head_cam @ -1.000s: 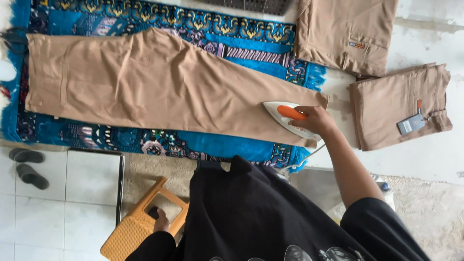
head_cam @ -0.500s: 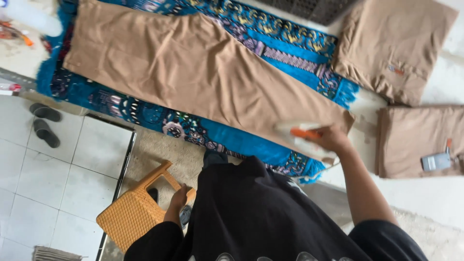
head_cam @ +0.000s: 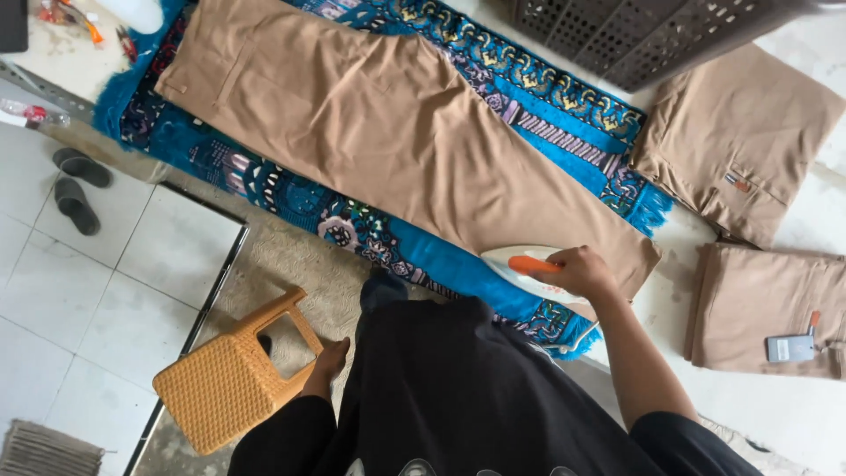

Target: Ironing and folding a pair of tan pants on a patterned mat.

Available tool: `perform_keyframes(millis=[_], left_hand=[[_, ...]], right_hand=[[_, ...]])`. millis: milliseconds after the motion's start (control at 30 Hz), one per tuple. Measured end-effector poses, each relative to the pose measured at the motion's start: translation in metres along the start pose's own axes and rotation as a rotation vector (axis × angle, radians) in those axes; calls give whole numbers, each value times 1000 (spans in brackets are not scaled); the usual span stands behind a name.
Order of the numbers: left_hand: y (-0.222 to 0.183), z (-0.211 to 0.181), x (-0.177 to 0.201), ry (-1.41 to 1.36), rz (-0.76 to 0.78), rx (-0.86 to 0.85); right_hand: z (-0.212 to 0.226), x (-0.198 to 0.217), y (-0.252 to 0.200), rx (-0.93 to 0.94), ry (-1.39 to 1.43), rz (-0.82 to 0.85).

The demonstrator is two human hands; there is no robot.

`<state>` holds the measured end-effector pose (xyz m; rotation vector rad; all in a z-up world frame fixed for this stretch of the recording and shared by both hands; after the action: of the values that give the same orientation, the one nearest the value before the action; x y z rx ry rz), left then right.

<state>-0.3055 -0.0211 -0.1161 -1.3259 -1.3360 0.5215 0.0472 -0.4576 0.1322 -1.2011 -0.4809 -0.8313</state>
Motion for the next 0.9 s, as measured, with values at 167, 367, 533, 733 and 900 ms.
perform_keyframes(millis=[167, 367, 533, 733, 900], left_hand=[[6, 0, -3, -78, -38, 22], [16, 0, 16, -88, -49, 36], [-6, -41, 42, -35, -114, -47], [-69, -146, 134, -296, -580, -272], [-7, -185, 158, -770, -763, -498]], right_hand=[[-41, -21, 61, -99, 130, -219], [9, -13, 39, 50, 5, -87], [1, -20, 78, 20, 117, -435], [32, -36, 83, 141, -199, 22], [55, -34, 89, 37, 86, -408]])
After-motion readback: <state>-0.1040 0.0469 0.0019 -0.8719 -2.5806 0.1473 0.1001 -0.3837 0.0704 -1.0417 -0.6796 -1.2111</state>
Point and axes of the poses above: each hand's wrist, its own y-axis towards the middle knuckle, its own x-axis out of the back of the hand, z = x × y, the point moved 3 cm from there along y, towards the middle knuckle, and after that the axes turned 2 degrees about -z, right-handed, at the moved point
